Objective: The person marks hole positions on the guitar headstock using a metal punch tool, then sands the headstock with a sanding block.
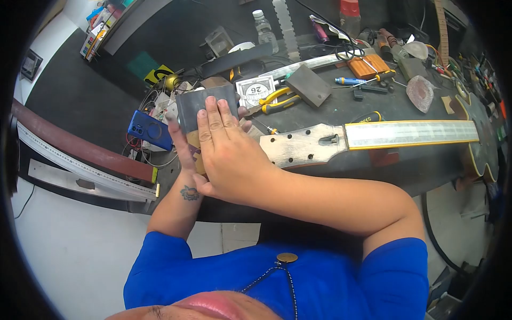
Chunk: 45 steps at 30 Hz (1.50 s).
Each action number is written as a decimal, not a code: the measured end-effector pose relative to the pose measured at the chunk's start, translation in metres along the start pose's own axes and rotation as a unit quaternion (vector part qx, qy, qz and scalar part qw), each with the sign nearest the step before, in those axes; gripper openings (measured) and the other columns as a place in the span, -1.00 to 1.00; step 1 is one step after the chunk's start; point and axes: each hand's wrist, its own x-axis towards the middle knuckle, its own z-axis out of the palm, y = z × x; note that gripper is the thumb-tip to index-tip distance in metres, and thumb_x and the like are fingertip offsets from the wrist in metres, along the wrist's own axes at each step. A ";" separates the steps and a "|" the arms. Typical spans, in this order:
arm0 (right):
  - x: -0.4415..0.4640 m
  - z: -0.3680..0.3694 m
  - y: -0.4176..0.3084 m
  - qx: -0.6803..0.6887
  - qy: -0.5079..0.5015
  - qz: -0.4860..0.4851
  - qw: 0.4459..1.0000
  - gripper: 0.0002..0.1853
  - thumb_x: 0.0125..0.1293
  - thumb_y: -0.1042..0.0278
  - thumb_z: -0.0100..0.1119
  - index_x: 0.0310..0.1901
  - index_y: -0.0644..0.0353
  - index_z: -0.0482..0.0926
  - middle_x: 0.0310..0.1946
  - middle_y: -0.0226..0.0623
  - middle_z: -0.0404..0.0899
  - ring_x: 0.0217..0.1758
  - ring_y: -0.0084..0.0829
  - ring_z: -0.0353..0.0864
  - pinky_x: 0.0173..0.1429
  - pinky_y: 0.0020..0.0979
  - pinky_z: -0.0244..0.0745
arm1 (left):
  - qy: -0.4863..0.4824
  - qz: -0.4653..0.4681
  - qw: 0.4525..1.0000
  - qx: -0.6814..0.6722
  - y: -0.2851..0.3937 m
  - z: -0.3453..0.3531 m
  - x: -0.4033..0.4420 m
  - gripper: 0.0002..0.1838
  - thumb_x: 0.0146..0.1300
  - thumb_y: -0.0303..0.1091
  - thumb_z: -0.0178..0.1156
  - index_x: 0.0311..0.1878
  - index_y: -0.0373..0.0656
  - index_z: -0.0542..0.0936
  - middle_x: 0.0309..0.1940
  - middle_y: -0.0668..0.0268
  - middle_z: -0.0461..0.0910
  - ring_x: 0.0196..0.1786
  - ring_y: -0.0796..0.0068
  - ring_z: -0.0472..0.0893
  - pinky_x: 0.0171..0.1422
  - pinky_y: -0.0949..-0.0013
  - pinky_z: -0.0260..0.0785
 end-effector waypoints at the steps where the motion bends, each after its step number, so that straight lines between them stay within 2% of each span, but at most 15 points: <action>1: 0.000 0.000 0.000 -0.002 0.002 -0.003 1.000 0.15 0.23 -0.15 0.45 0.50 0.80 0.23 0.56 0.72 0.10 0.68 0.49 0.18 0.71 0.04 0.24 | 0.010 -0.005 1.000 0.010 0.001 -0.002 0.000 0.29 0.24 0.82 -0.11 0.77 0.00 0.14 0.66 -0.10 0.25 0.61 -0.34 0.34 0.68 -0.35 0.18; 7: -0.001 0.003 0.003 -0.010 0.015 -0.012 1.000 0.14 0.21 -0.14 0.48 0.50 0.77 0.26 0.56 0.68 0.15 0.68 0.42 0.22 0.71 0.01 0.25 | 0.051 -0.011 0.999 0.016 0.002 0.004 0.000 0.29 0.24 0.82 -0.11 0.77 -0.02 0.13 0.66 -0.09 0.25 0.62 -0.33 0.33 0.68 -0.31 0.19; 10: 0.000 0.001 0.003 -0.004 0.014 -0.011 1.000 0.13 0.20 -0.14 0.48 0.50 0.75 0.27 0.56 0.66 0.16 0.68 0.42 0.23 0.72 0.01 0.24 | 0.005 -0.007 1.000 -0.025 0.002 0.001 -0.001 0.30 0.23 0.82 -0.09 0.77 -0.02 0.12 0.65 -0.07 0.27 0.60 -0.28 0.37 0.68 -0.28 0.21; 13: 0.000 0.001 0.004 0.001 0.015 -0.022 1.000 0.13 0.20 -0.15 0.48 0.50 0.74 0.28 0.57 0.65 0.16 0.69 0.42 0.22 0.72 0.04 0.24 | 0.015 0.002 0.994 -0.105 0.000 0.012 -0.002 0.34 0.20 0.88 -0.14 0.70 -0.12 0.25 0.52 -0.15 0.44 0.50 -0.20 0.52 0.61 -0.19 0.38; 28: 0.000 0.001 0.006 0.019 0.011 -0.021 1.000 0.13 0.22 -0.10 0.48 0.52 0.74 0.23 0.59 0.66 0.09 0.72 0.44 0.13 0.73 0.10 0.18 | -0.005 0.011 0.995 -0.099 0.004 0.004 0.003 0.24 0.33 0.73 -0.15 0.73 -0.17 0.18 0.58 -0.18 0.36 0.57 -0.21 0.44 0.69 -0.17 0.28; 31: 0.000 0.002 0.005 0.043 0.013 -0.017 0.999 0.11 0.21 -0.06 0.47 0.56 0.66 0.22 0.63 0.61 0.04 0.75 0.45 0.06 0.75 0.18 0.09 | 0.028 0.042 0.996 -0.075 0.004 0.008 0.005 0.21 0.35 0.69 -0.14 0.75 -0.16 0.14 0.63 -0.19 0.28 0.62 -0.23 0.38 0.73 -0.18 0.22; 34: 0.000 0.006 0.003 0.042 0.029 -0.054 0.997 0.09 0.20 -0.01 0.45 0.61 0.55 0.20 0.67 0.55 -0.01 0.76 0.47 -0.02 0.76 0.28 -0.02 | 0.024 0.078 0.997 0.010 0.001 0.011 0.001 0.13 0.43 0.59 -0.07 0.72 -0.20 0.18 0.60 -0.16 0.32 0.59 -0.17 0.42 0.72 -0.18 0.22; 37: -0.003 0.018 -0.004 0.058 0.054 -0.035 0.996 0.10 0.17 -0.01 0.43 0.64 0.47 0.21 0.70 0.46 -0.01 0.77 0.46 -0.05 0.75 0.33 -0.05 | 0.010 0.091 0.995 0.025 0.001 0.004 0.000 0.11 0.45 0.58 -0.11 0.73 -0.18 0.16 0.62 -0.16 0.29 0.61 -0.17 0.39 0.73 -0.19 0.20; 45: -0.005 0.018 0.001 0.092 0.061 -0.037 0.993 0.15 0.15 -0.08 0.47 0.63 0.50 0.20 0.68 0.54 -0.03 0.76 0.51 -0.07 0.75 0.34 -0.07 | 0.080 0.111 0.991 -0.015 -0.011 0.004 0.000 0.04 0.52 0.54 -0.22 0.76 -0.11 0.12 0.68 -0.18 0.22 0.66 -0.18 0.33 0.76 -0.19 0.15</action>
